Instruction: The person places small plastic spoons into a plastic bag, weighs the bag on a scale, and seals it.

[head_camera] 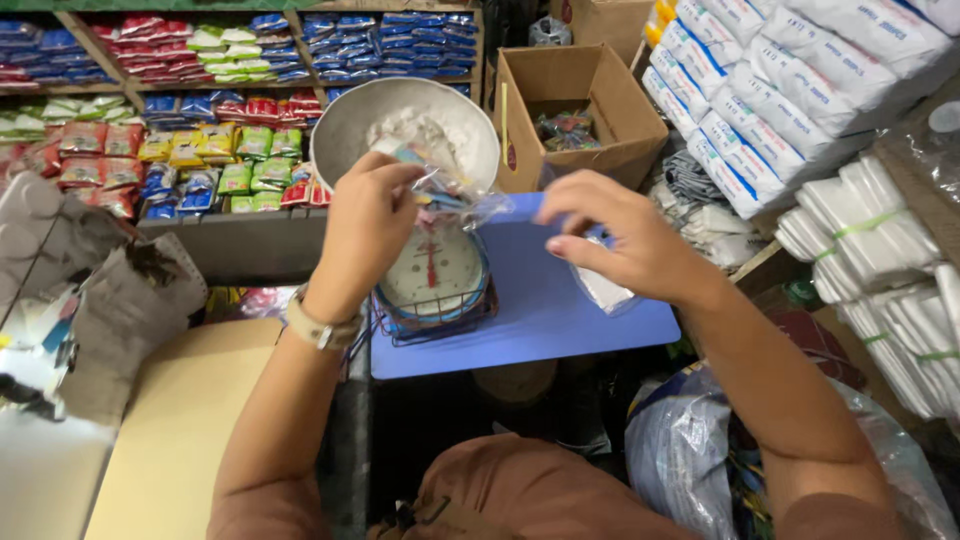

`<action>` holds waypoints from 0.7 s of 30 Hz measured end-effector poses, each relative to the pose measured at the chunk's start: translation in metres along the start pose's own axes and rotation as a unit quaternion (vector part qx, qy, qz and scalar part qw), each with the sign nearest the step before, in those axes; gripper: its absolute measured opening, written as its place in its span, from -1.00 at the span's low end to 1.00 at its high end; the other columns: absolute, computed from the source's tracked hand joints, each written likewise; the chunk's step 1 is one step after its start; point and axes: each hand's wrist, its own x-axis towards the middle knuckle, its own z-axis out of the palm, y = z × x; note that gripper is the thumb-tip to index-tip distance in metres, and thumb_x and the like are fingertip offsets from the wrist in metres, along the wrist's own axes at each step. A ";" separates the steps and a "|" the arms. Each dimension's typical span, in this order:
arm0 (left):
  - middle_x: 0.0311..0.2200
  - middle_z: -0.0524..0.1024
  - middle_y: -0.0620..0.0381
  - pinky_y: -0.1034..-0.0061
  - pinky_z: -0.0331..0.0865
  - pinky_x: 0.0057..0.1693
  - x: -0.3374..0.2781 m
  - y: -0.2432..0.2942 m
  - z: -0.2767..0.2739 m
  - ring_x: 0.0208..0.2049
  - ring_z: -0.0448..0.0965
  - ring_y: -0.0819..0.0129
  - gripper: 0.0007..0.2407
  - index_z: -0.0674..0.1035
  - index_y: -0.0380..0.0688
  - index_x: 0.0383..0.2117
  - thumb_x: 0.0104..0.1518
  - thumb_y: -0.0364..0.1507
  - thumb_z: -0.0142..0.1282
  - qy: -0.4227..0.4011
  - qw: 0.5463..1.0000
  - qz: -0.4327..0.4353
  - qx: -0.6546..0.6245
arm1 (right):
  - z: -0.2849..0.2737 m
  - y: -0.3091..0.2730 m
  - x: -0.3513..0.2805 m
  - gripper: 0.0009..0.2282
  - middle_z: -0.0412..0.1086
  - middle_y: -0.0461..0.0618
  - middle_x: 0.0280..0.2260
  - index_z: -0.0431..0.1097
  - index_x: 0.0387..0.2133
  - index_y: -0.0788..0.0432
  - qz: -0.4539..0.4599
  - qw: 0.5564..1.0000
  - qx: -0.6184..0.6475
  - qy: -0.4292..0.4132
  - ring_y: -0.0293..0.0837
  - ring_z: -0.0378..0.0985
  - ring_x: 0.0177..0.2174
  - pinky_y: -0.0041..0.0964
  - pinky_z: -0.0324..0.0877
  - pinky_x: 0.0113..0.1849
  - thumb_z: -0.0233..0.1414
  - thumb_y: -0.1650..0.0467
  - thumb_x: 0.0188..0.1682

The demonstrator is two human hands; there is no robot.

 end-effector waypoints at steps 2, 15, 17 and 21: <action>-0.30 0.57 -0.12 0.26 0.46 -0.14 -0.002 0.000 0.006 -0.32 0.60 -0.02 -0.80 0.69 -0.27 -0.24 0.02 -0.63 0.12 0.003 1.000 0.001 -0.004 | -0.005 0.003 -0.018 -0.80 0.36 -0.04 -0.15 0.36 -0.17 0.27 0.018 0.999 0.032 0.005 -0.28 0.49 -0.31 -0.36 0.43 -0.21 0.14 0.45 -0.01; -0.16 0.53 -0.18 0.17 0.47 -0.15 -0.017 0.019 0.004 -0.30 0.60 -0.08 -0.88 0.72 -0.11 -0.30 0.11 -0.46 0.18 -0.016 0.995 -0.001 0.096 | -0.002 -0.005 -0.080 -0.78 0.59 -0.07 -0.39 0.48 -0.16 0.18 0.179 0.980 -0.035 -0.079 -0.27 0.65 -0.37 -0.35 0.50 -0.28 0.12 0.39 -0.06; -0.12 0.53 -0.24 0.16 0.46 -0.16 -0.018 0.014 0.008 -0.31 0.60 -0.11 -0.88 0.72 -0.13 -0.30 0.11 -0.46 0.18 -0.019 0.995 0.007 0.098 | -0.004 -0.007 -0.086 -0.78 0.60 -0.06 -0.40 0.49 -0.16 0.18 0.197 0.976 -0.045 -0.078 -0.25 0.64 -0.39 -0.33 0.50 -0.30 0.13 0.38 -0.07; -0.48 0.66 -0.15 0.33 0.54 -0.22 -0.003 -0.003 0.016 -0.43 0.72 0.16 -0.72 0.68 -0.19 -0.16 0.00 -0.59 0.04 -0.153 0.965 -0.202 -0.069 | -0.031 -0.015 -0.115 -0.78 0.60 -0.04 -0.37 0.49 -0.17 0.21 0.210 0.974 -0.068 -0.058 -0.22 0.66 -0.34 -0.32 0.50 -0.26 0.14 0.37 -0.06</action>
